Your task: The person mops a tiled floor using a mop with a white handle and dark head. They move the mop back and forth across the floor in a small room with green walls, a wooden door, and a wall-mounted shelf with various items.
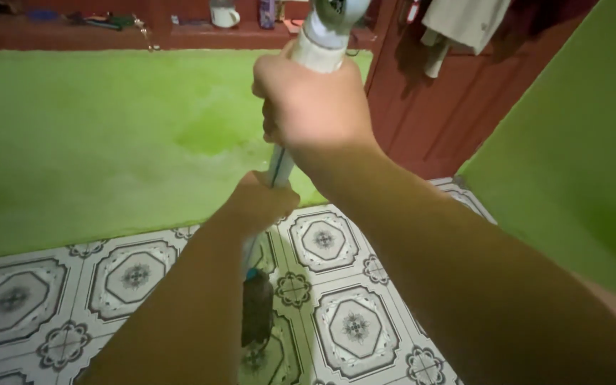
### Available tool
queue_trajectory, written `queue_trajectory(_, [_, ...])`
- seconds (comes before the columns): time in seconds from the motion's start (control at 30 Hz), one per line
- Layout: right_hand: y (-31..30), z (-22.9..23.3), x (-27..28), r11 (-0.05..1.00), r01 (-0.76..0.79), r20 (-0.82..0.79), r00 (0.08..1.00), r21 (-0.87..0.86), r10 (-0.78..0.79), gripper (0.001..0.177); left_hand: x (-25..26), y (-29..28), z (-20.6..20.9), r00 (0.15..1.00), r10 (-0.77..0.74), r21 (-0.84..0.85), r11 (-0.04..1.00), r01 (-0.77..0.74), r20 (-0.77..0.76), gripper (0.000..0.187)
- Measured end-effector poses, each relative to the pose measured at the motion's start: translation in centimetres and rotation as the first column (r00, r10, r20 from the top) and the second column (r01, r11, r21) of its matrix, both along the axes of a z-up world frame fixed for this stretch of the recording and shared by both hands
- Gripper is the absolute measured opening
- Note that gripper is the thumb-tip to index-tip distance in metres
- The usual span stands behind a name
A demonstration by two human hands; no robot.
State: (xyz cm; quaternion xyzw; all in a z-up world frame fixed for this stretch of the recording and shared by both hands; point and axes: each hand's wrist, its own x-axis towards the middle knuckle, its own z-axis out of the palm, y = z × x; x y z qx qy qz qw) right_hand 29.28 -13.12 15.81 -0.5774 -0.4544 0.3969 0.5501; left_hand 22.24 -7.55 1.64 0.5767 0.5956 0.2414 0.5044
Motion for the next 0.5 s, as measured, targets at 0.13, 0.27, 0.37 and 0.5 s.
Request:
queue_trajectory(0.13, [0.4, 0.4, -0.9, 0.992, 0.096, 0.113, 0.99, -0.084, -0.086, 0.015, 0.1, 2.8, -2.3, 1.0, -0.005, 0.041, 0.999, 0.005, -0.001, 0.022])
queue_trajectory(0.27, [0.6, -1.4, -1.7, 0.976, 0.11, -0.108, 0.985, -0.19, -0.132, 0.015, -0.9, 3.2, -2.7, 0.993, -0.079, 0.06, 0.995, 0.085, -0.09, 0.029])
queue_trajectory(0.37, [3.0, -5.7, -1.3, 0.999, 0.039, -0.034, 0.999, -0.033, -0.04, 0.022, -2.1, 4.3, -6.0, 0.991, -0.087, 0.136, 0.986, 0.101, -0.104, 0.028])
queue_trajectory(0.5, [6.2, -10.9, 0.0, 0.973, -0.038, -0.088, 0.994, 0.226, 0.059, 0.024, -1.9, 8.3, -9.7, 0.987, -0.1, 0.288, 0.948, 0.133, -0.125, 0.028])
